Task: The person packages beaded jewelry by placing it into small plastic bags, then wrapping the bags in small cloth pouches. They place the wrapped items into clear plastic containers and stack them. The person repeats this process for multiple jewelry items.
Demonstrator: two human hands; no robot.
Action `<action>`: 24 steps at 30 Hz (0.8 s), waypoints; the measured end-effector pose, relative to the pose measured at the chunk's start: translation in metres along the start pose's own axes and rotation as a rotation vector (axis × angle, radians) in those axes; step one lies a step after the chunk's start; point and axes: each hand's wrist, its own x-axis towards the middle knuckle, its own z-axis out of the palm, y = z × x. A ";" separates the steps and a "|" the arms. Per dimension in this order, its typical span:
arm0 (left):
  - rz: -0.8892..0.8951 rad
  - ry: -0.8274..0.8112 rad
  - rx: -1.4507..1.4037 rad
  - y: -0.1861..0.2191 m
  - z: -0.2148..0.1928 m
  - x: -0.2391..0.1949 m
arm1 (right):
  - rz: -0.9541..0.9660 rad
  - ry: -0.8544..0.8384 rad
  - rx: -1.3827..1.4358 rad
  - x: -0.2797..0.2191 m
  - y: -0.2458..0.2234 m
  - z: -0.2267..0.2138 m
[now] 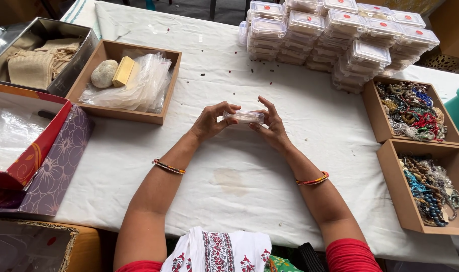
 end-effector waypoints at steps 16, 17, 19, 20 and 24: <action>0.080 -0.034 0.279 0.023 0.008 -0.006 | -0.566 0.083 -0.993 -0.002 -0.043 -0.005; 0.157 0.038 0.396 0.024 0.010 -0.005 | -0.506 0.131 -1.114 0.003 -0.040 -0.009; 0.236 0.119 0.521 0.021 0.011 -0.004 | -0.456 0.180 -1.233 0.022 -0.028 -0.028; 0.193 0.136 0.547 0.018 0.013 -0.004 | -0.413 0.207 -1.295 0.034 -0.019 -0.043; 0.081 0.136 0.639 0.011 0.016 -0.003 | -0.265 0.263 -1.255 0.092 -0.028 -0.097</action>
